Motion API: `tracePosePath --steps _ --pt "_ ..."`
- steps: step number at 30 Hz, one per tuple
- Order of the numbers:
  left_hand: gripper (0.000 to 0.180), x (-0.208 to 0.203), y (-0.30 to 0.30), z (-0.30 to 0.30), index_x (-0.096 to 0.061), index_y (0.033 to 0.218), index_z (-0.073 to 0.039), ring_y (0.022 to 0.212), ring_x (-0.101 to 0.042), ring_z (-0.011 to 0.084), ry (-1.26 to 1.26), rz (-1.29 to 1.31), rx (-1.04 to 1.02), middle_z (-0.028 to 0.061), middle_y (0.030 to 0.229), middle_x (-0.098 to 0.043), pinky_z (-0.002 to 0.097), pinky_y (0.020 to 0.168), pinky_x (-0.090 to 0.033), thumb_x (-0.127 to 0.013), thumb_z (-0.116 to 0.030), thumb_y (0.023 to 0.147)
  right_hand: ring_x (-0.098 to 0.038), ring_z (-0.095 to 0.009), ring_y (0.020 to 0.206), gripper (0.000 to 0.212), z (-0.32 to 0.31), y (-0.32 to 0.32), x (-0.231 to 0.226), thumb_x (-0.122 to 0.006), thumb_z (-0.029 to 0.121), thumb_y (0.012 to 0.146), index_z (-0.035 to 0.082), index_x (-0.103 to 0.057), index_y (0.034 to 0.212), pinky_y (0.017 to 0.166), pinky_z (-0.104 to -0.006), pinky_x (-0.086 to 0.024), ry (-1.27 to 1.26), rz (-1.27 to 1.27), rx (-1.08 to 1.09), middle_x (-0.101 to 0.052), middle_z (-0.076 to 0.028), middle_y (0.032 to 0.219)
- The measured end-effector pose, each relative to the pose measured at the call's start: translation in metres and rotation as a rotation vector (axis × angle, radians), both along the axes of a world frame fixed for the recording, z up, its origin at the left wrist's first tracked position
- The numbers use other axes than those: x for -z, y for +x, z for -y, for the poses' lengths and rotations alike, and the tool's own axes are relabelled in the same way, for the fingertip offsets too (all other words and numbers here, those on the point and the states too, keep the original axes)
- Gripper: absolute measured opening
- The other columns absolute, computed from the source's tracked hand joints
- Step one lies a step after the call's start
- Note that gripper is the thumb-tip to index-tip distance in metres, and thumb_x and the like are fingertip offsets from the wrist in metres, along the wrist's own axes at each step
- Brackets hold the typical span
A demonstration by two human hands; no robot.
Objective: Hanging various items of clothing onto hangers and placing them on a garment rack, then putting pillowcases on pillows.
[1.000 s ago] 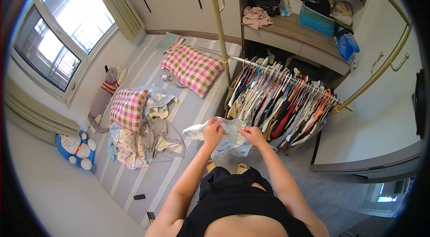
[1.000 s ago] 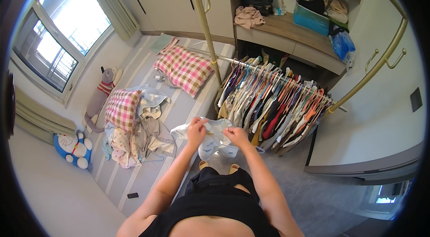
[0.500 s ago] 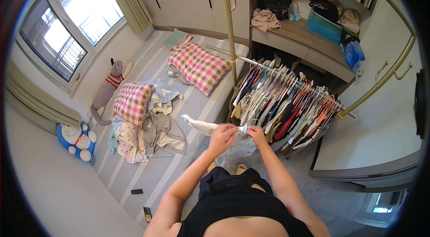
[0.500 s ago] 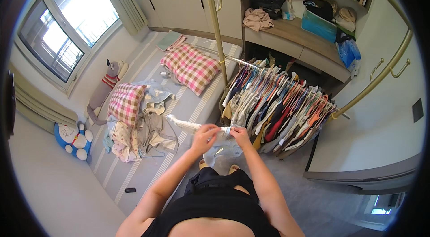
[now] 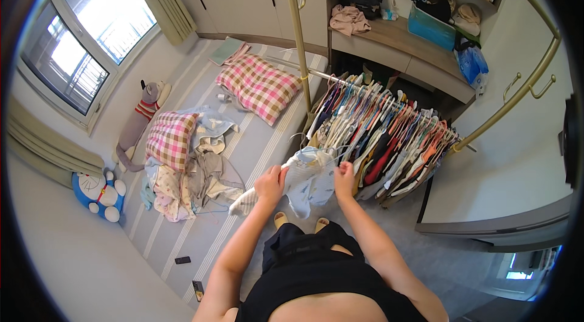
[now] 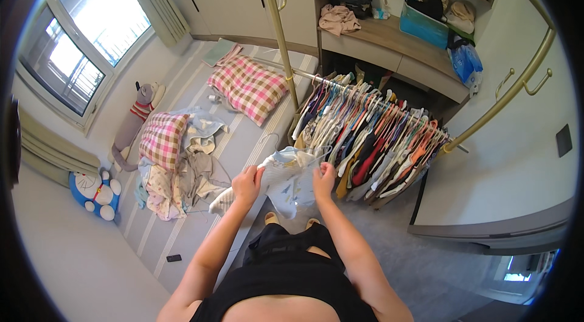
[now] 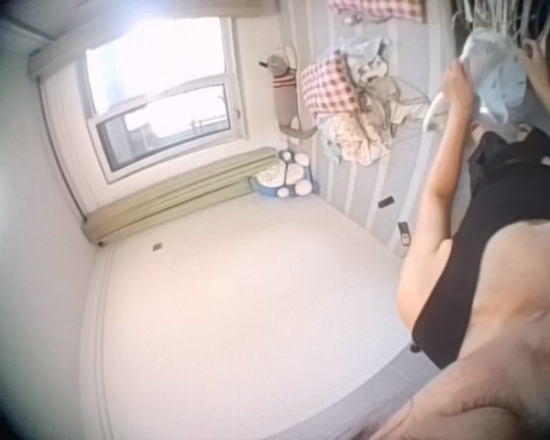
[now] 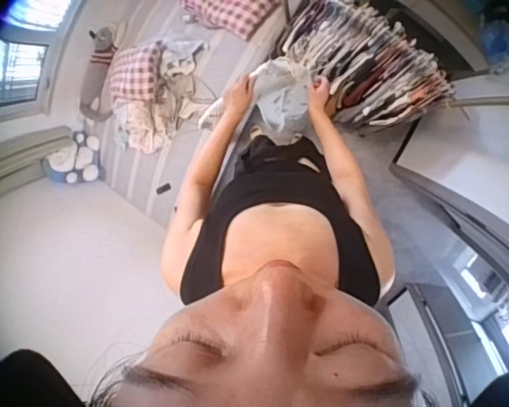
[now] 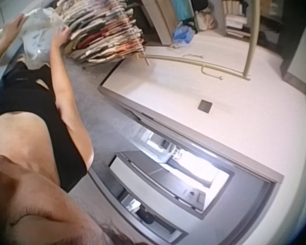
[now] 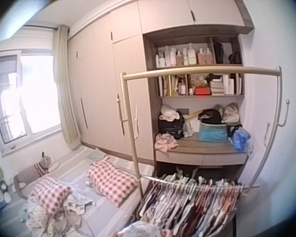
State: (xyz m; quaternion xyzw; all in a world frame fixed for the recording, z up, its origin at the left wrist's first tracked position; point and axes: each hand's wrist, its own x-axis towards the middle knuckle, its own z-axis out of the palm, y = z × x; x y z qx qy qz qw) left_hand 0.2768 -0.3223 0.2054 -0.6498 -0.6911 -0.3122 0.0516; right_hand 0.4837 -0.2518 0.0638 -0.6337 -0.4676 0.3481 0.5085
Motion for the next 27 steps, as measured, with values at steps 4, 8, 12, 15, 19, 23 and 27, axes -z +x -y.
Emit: tracePosePath --steps 4,8,12,15,19,23,27 --pt "0.021 -0.007 -0.001 0.005 -0.055 0.071 -0.008 0.053 -0.052 0.0302 0.088 0.039 0.025 0.008 0.061 -0.052 0.0388 0.048 -0.039 -0.062 -0.023 0.083 -0.055 -0.022 0.103 0.057 -0.01 -0.04 0.022 -0.071 0.027 0.076 0.0 -0.046 0.12 0.086 -0.0332 -0.043 0.081 -0.097 -0.116 -0.056 -0.013 0.113" --pt "0.019 -0.012 -0.011 0.014 -0.055 0.071 -0.007 0.051 -0.05 0.0291 0.121 0.069 0.04 0.0085 0.059 -0.05 0.0372 0.047 -0.038 -0.063 -0.02 0.083 -0.055 -0.019 0.103 0.066 -0.03 -0.06 0.018 -0.072 0.023 0.077 0.001 -0.039 0.13 0.081 -0.0313 -0.046 0.046 -0.511 -0.611 -0.054 -0.011 0.117" --pt "0.021 -0.004 -0.032 0.025 -0.053 0.068 -0.005 0.05 -0.049 0.0278 0.202 0.201 -0.069 0.0111 0.058 -0.048 0.0359 0.046 -0.037 -0.063 -0.017 0.083 -0.058 -0.013 0.086 0.063 -0.017 -0.068 -0.006 -0.066 0.006 0.079 0.006 -0.036 0.135 0.072 -0.0249 -0.046 -0.31 -0.508 -0.942 -0.055 -0.007 0.11" --pt "0.017 -0.001 -0.037 0.025 -0.058 0.071 -0.006 0.051 -0.053 0.0287 0.145 0.191 -0.051 0.0101 0.061 -0.053 0.037 0.046 -0.04 -0.063 -0.019 0.082 -0.056 -0.011 0.064 0.056 -0.004 -0.071 0.001 -0.06 0.008 0.082 0.005 -0.038 0.133 0.055 -0.024 -0.044 -0.441 -0.481 -1.02 -0.06 -0.003 0.078" --pt "0.017 -0.003 -0.034 0.03 -0.056 0.07 -0.003 0.048 -0.047 0.0266 0.127 0.25 0.025 0.0114 0.056 -0.047 0.0347 0.045 -0.036 -0.061 -0.013 0.083 -0.058 -0.013 0.064 0.05 0.008 -0.087 -0.006 -0.059 0.018 0.081 0.006 -0.044 0.127 0.055 -0.0262 -0.044 -0.518 -0.307 -0.993 -0.063 -0.006 0.08" --pt "0.016 -0.004 -0.03 0.026 -0.058 0.073 -0.002 0.046 -0.046 0.0257 0.132 0.305 0.148 0.0113 0.057 -0.048 0.0336 0.044 -0.035 -0.063 -0.013 0.082 -0.063 -0.02 0.078 0.045 -0.001 -0.087 0.019 -0.06 0.017 0.079 0.003 -0.048 0.121 0.068 -0.0333 -0.049 -0.054 0.406 -0.694 -0.066 -0.011 0.085" --pt "0.018 0.005 -0.055 0.036 -0.059 0.072 -0.003 0.049 -0.051 0.0271 0.074 0.288 0.001 0.0116 0.058 -0.051 0.0352 0.046 -0.039 -0.064 -0.017 0.082 -0.062 -0.02 0.084 0.033 -0.005 -0.069 0.008 -0.06 0.008 0.082 0.005 -0.054 0.115 0.077 -0.0325 -0.049 -0.277 -0.498 -0.576 -0.064 -0.01 0.097"
